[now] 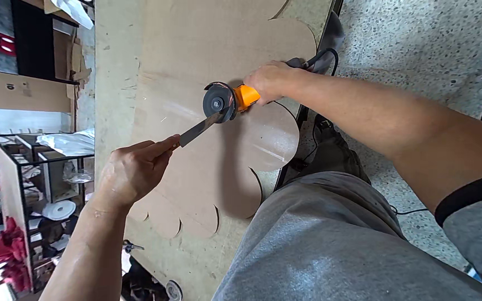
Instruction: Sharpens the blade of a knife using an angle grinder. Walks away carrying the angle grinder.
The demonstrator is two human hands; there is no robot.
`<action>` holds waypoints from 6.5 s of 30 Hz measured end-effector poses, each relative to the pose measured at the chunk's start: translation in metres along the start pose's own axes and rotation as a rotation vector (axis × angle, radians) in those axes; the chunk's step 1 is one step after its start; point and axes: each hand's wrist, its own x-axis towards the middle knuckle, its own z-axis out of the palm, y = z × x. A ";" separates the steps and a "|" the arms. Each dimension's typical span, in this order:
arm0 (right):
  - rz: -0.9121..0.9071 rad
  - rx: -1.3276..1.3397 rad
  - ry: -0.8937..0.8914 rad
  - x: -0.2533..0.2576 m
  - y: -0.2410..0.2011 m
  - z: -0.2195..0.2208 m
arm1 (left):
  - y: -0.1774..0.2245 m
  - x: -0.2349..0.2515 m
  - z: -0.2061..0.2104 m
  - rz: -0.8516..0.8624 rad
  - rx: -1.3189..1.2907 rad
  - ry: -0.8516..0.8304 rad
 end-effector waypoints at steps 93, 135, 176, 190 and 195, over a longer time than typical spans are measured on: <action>0.003 -0.005 -0.007 0.005 0.000 -0.001 | 0.015 -0.039 0.072 -0.199 -0.177 0.174; 0.003 -0.005 -0.022 0.005 -0.002 -0.004 | -0.006 -0.008 0.012 -0.037 -0.049 0.017; 0.022 -0.085 -0.041 0.011 -0.006 -0.005 | 0.001 -0.092 0.171 -0.623 -1.354 0.220; 0.059 -0.094 -0.051 0.015 -0.009 -0.005 | -0.034 -0.080 0.152 -0.533 -1.185 0.101; 0.057 -0.089 -0.054 0.016 -0.009 -0.004 | -0.032 -0.080 0.145 -0.581 -1.189 0.069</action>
